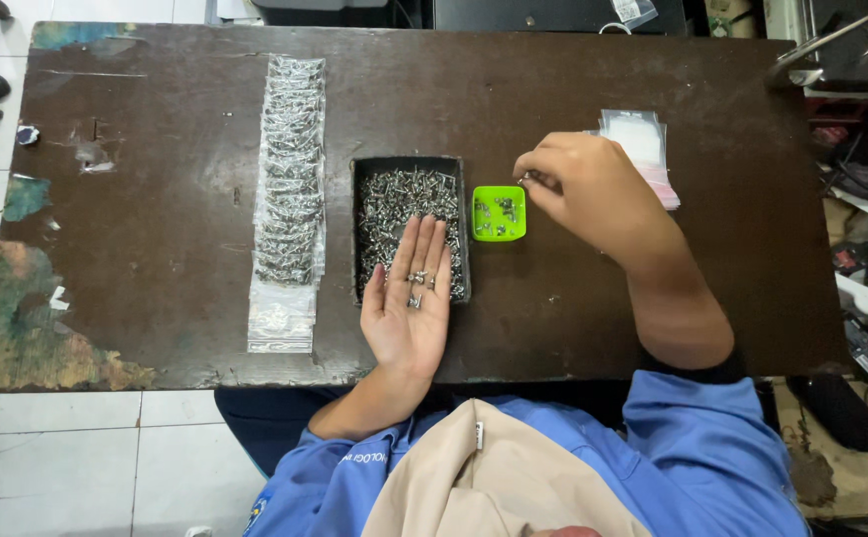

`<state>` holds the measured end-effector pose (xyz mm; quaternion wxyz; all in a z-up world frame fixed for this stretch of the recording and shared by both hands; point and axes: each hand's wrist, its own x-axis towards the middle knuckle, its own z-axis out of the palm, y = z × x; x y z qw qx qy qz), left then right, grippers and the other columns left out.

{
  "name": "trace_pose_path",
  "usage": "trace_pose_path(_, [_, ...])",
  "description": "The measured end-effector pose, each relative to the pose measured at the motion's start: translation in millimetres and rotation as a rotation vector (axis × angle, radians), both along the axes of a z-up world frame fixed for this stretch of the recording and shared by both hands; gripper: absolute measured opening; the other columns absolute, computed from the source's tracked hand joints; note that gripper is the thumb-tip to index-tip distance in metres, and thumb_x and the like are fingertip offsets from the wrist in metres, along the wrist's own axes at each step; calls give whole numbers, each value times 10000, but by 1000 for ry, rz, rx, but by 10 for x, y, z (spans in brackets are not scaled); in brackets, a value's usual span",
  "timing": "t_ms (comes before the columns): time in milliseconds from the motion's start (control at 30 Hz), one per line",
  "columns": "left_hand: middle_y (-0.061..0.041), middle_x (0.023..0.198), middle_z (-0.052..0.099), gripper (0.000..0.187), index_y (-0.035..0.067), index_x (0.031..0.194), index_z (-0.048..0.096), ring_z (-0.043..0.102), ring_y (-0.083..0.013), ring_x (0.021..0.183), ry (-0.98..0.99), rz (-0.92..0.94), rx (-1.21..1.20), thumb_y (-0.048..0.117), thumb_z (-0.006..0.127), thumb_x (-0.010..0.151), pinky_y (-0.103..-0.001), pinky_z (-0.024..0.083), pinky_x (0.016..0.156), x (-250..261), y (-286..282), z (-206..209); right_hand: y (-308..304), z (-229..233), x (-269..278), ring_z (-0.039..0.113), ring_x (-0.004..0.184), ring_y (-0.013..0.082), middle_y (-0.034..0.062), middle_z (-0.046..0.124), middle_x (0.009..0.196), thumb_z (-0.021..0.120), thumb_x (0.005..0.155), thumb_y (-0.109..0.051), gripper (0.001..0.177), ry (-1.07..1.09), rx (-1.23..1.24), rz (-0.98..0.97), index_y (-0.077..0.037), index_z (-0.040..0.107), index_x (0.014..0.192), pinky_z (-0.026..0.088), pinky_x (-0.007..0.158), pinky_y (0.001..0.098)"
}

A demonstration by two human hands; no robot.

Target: The person scoops small metal screws from a black tray into a green container, then pours them into a small plastic bag and seals it. The person repeats this process, placing the filled bags in a row on the table.

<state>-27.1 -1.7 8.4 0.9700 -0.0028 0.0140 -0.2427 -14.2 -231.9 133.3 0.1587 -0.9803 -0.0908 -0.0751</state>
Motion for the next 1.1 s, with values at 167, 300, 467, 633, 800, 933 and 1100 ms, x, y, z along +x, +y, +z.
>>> trace_pose_path(167, [-226, 1620, 311, 637, -41, 1555, 304, 265, -321, 1530, 16, -2, -22, 330, 384, 1044, -424, 192, 1291, 0, 13, 4, -32, -57, 47, 720, 808, 229, 116, 745, 924, 743, 896, -35, 128, 17, -50, -8, -28, 767, 1021, 588, 724, 291])
trace_pose_path(300, [-230, 1616, 319, 634, -44, 1550, 313, 271, -323, 1527, 23, -8, -31, 326, 394, 1042, -421, 193, 1290, -8, 18, -3, -44, -8, 48, 717, 826, 226, 125, 745, 939, 717, 925, -31, 125, 62, -16, -13, -19, 756, 1043, 597, 710, 278])
trace_pose_path(467, [-230, 1610, 330, 637, -44, 1549, 313, 282, -324, 1522, 30, -9, -31, 330, 390, 1040, -425, 194, 1291, -4, 24, -17, 6, 24, 61, 735, 811, 233, 138, 751, 917, 725, 919, -13, 114, 93, -13, -31, -14, 759, 1028, 608, 669, 262])
trace_pose_path(633, [-231, 1601, 347, 631, -45, 1544, 322, 292, -326, 1518, 69, -8, -34, 320, 388, 1035, -423, 203, 1289, -17, 35, 20, 73, 79, 54, 733, 782, 248, 158, 751, 905, 732, 916, -22, 125, 127, -21, -52, -7, 758, 1038, 607, 656, 257])
trace_pose_path(800, [-225, 1606, 340, 631, -39, 1545, 324, 289, -319, 1519, 60, -11, -28, 330, 390, 1038, -417, 204, 1288, -13, 34, 23, 107, 151, 36, 739, 802, 242, 148, 756, 919, 737, 919, -45, 122, 128, -12, -60, -8, 760, 1033, 610, 672, 273])
trace_pose_path(933, [-228, 1605, 340, 627, -41, 1545, 326, 292, -322, 1517, 58, -2, -21, 329, 383, 1042, -415, 203, 1291, -15, 25, 37, 106, 89, 1, 740, 818, 261, 154, 751, 933, 751, 918, -83, 147, 114, -42, -32, -9, 751, 1046, 609, 672, 302])
trace_pose_path(1100, [-200, 1617, 335, 635, -11, 1558, 325, 315, -304, 1509, 72, -11, -2, 341, 390, 1035, -405, 250, 1272, -29, 18, 151, 493, -469, -73, 593, 1257, 314, 194, 633, 1302, 595, 988, -111, 353, -294, -86, 278, 5, 605, 1321, 480, 1081, 377])
